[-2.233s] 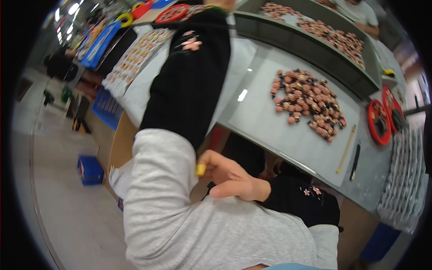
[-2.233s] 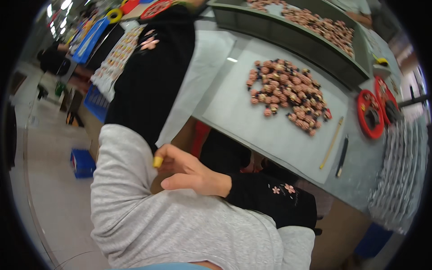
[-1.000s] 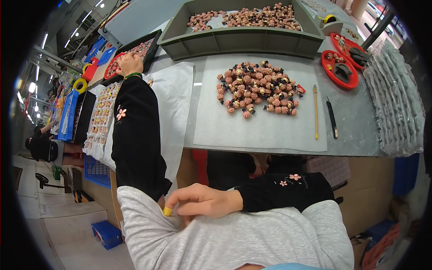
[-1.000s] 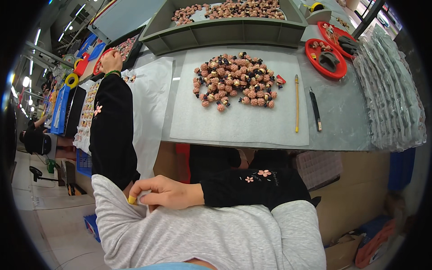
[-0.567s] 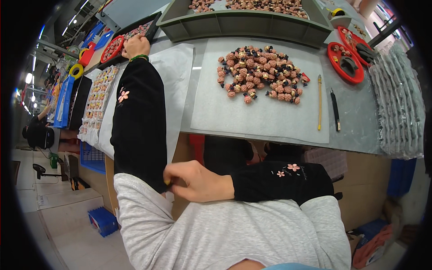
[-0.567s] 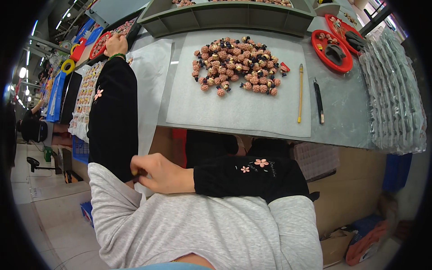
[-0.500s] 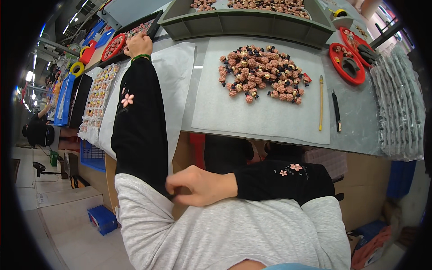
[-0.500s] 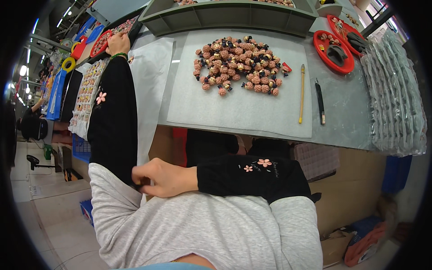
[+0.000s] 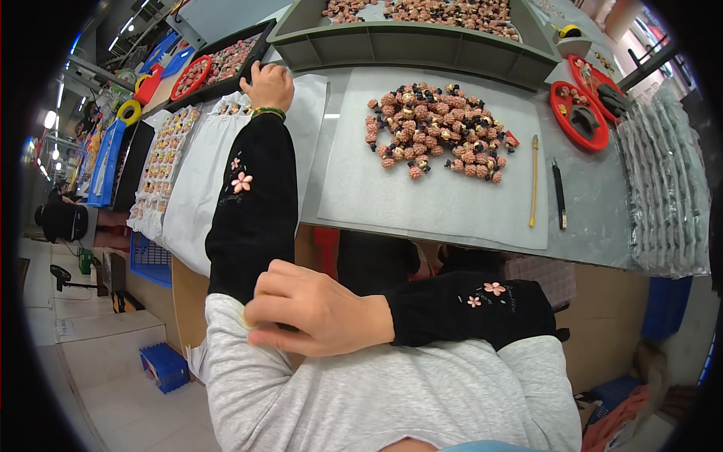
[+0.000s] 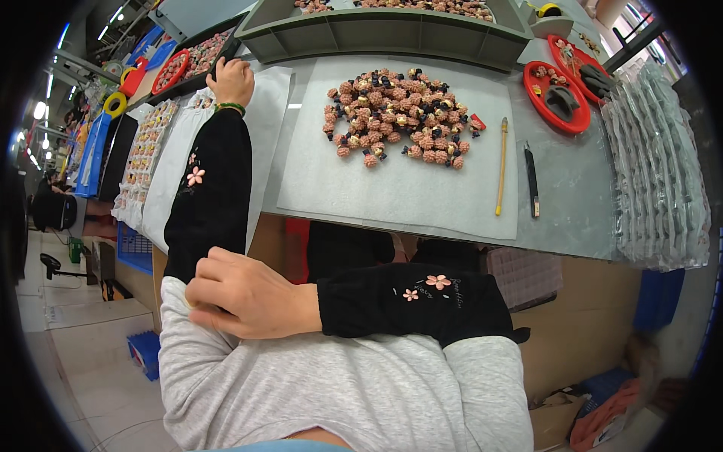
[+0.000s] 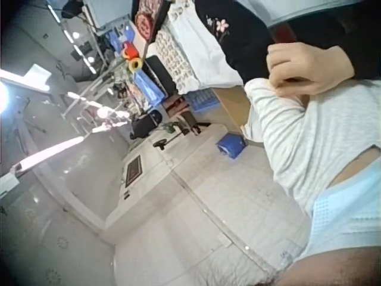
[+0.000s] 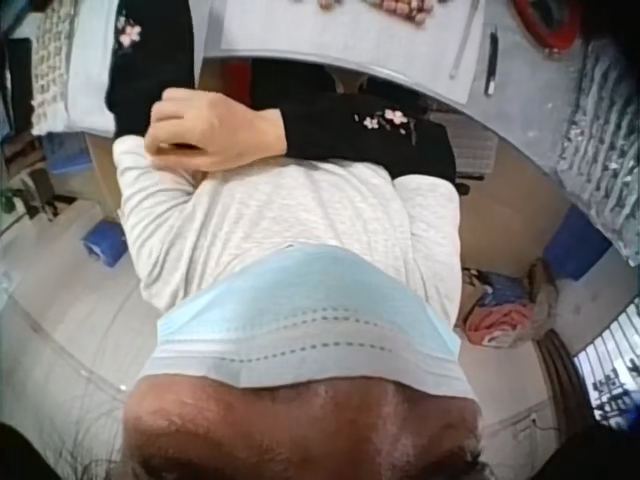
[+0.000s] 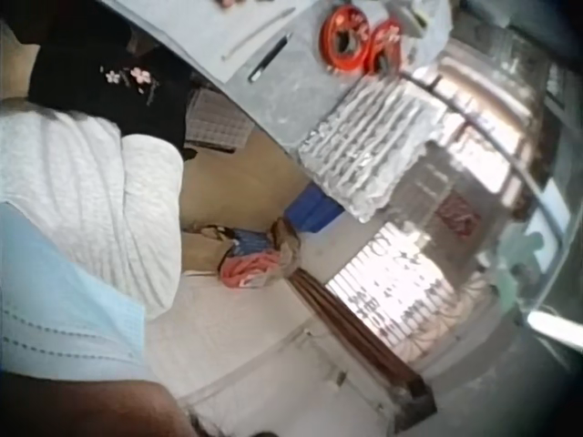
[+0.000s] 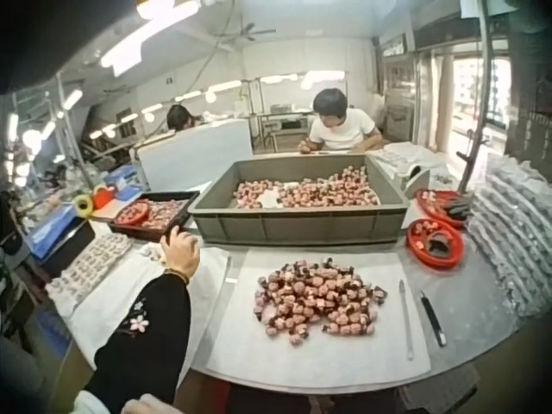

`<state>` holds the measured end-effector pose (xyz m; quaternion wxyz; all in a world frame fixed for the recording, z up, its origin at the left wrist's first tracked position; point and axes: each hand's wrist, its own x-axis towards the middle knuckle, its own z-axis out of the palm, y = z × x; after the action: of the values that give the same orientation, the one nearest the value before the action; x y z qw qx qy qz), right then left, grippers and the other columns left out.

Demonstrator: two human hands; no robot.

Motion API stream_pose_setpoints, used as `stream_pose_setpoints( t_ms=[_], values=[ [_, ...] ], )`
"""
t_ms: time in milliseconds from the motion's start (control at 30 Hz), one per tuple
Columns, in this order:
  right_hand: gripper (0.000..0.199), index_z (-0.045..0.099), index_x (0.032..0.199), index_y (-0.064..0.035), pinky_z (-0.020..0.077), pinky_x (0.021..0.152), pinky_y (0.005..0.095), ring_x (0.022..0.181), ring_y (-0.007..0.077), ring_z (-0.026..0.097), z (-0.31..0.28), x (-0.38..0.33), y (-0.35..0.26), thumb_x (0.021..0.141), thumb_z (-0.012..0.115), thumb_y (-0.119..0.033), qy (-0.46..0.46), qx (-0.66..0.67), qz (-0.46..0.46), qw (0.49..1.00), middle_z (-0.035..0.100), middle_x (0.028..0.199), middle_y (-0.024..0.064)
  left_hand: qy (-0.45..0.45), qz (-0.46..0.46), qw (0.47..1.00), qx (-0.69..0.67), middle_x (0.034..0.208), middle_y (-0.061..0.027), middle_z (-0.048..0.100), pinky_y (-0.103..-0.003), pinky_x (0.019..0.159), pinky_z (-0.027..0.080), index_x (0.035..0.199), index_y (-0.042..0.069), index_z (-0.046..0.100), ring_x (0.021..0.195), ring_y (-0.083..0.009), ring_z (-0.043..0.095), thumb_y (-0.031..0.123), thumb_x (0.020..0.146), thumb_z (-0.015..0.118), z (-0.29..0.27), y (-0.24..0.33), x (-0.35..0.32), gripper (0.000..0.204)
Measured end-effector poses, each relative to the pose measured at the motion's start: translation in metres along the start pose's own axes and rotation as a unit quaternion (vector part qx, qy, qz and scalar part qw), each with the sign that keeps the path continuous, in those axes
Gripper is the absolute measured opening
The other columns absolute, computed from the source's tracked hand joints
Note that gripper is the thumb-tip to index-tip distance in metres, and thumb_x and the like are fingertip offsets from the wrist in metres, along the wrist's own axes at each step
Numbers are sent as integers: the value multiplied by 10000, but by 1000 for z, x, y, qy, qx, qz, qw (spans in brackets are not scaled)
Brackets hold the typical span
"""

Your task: The person assembles small toy figures by attaching pieces to them by hand and places the assembled figures into compartments on a tray.

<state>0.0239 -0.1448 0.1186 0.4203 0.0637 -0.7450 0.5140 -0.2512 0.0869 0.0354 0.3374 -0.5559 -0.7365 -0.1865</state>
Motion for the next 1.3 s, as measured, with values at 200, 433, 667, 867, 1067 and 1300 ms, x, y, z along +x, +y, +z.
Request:
stream_pose_setpoints(
  t_ms=[200, 433, 667, 867, 1067, 1300],
  values=[
    [146, 400, 898, -34, 428, 670, 281, 695, 168, 500, -4, -2, 2, 875, 496, -142, 21, 324, 121, 938, 489, 778, 55, -54, 15, 998, -30, 1039, 19, 576, -583, 920, 211, 845, 157, 642, 1168, -235, 381, 219, 760, 525, -5, 6, -16, 157],
    [329, 333, 990, -20, 404, 574, 170, 720, 16, 487, -6, -19, 8, 793, 596, -29, -131, 453, 313, 824, 452, 856, 30, -18, 33, 999, -40, 1026, 21, 585, -574, 915, 215, 846, 152, 636, 1162, -249, 393, 212, 761, 523, -13, -5, -2, 154],
    [167, 483, 922, -8, 472, 642, 288, 746, 233, 586, -21, -32, 35, 769, 549, 14, -155, 124, 175, 964, 555, 834, 108, -77, -127, 942, -301, 903, -69, 634, -381, 814, 433, 935, 128, 645, 883, -240, 584, 217, 768, 545, -30, 13, 15, 214],
    [234, 514, 969, -8, 456, 611, 228, 687, 115, 572, -78, -77, 42, 754, 605, 18, 24, -51, 224, 973, 589, 834, 62, -271, 10, 797, -539, 813, -95, 626, -281, 698, 469, 962, 55, 614, 744, -189, 605, 162, 740, 630, -80, 81, -55, 247],
    [266, 494, 1006, -9, 433, 674, 208, 726, 82, 537, -124, -128, 51, 763, 600, 21, 171, -139, 301, 928, 563, 836, 33, -144, 38, 879, -453, 782, -74, 574, -287, 594, 453, 927, 21, 562, 665, -202, 551, 198, 726, 677, -113, 135, -139, 291],
    [228, 504, 1012, -9, 449, 622, 203, 688, 87, 544, -125, -144, 52, 795, 573, 5, 287, -92, 325, 896, 564, 814, 46, -171, -73, 874, -449, 793, -84, 592, -270, 597, 463, 933, 19, 568, 678, -187, 580, 145, 720, 678, -121, 145, -142, 271]
  ],
)
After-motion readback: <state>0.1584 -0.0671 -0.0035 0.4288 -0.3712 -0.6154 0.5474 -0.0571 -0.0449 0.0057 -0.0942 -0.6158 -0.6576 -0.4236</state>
